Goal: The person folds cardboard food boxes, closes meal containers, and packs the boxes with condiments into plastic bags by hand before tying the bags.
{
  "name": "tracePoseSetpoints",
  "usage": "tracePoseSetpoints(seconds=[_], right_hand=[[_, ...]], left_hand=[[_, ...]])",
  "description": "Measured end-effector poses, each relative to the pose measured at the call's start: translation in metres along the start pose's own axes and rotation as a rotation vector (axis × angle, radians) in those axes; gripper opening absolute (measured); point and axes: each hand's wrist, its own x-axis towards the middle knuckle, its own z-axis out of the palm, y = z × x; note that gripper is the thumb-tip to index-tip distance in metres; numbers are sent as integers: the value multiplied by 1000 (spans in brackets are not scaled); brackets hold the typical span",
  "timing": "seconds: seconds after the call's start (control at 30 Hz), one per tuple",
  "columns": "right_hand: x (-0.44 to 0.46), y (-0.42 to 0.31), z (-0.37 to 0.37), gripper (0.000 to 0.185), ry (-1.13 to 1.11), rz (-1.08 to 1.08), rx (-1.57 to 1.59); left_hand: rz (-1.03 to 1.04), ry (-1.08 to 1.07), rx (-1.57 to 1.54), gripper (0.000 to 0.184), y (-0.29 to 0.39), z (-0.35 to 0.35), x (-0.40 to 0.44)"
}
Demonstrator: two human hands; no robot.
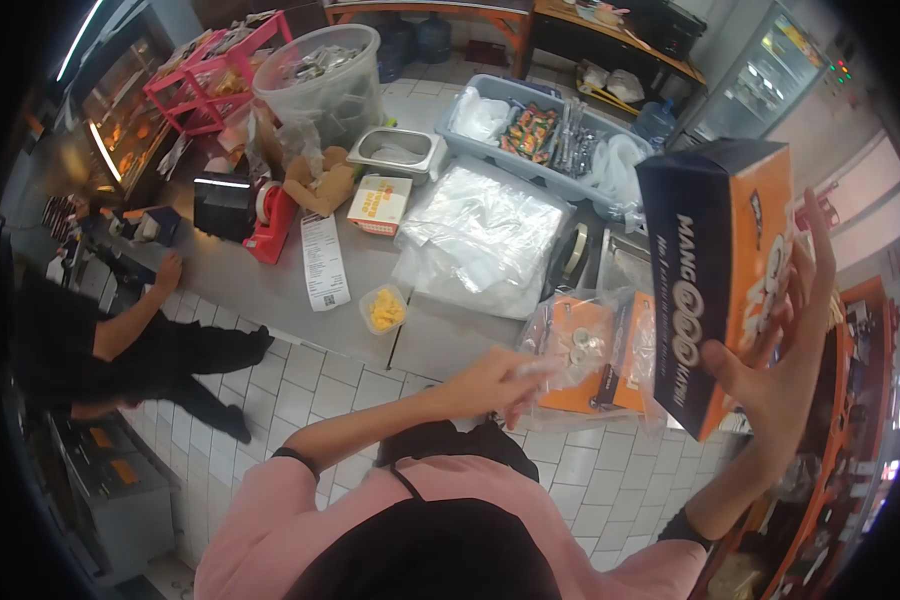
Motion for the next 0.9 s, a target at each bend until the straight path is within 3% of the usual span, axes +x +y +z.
tracePoseSetpoints(seconds=[0.03,0.1,0.13,0.17,0.23,0.3,0.37,0.4,0.5,0.57,0.6,0.67,0.73,0.77,0.83,0.9], right_hand=[[-2,-7,6,109,35,13,17],[-13,-9,29,115,160,24,129],[-21,-10,39,115,163,18,-31],[-34,3,57,121,193,-21,-14],[-59,23,93,131,218,-27,-14],[-91,39,120,126,166,4,-54],[-118,38,127,121,52,147,-90],[-126,37,128,119,-5,223,-78],[-131,29,120,104,-35,500,415],[-133,39,110,93,-208,517,208],[-135,43,112,93,-221,503,224],[-139,54,117,79,-377,482,-63],[-156,81,133,73,-356,387,-141],[-169,95,140,70,-344,338,-177],[-194,122,154,66,-255,283,-255],[-176,109,164,65,-199,249,-261]], left_hand=[[-1,-23,2,27,-9,-3,9],[211,46,-292,31,-35,-7,36],[209,15,-296,31,-32,-5,38],[356,276,68,35,-28,-7,38],[509,531,431,39,-18,-11,42],[385,395,-59,42,-9,-24,43],[461,422,-50,42,-36,-33,56],[545,508,199,41,-45,-33,56],[533,502,653,42,-25,-28,32],[731,528,660,38,-24,-17,34],[882,494,783,39,-26,-14,38],[1029,473,920,41,-29,-10,34],[419,68,733,45,-9,9,12],[415,82,736,45,-15,15,10],[619,201,464,50,-28,24,11],[549,228,380,50,-33,21,12]])
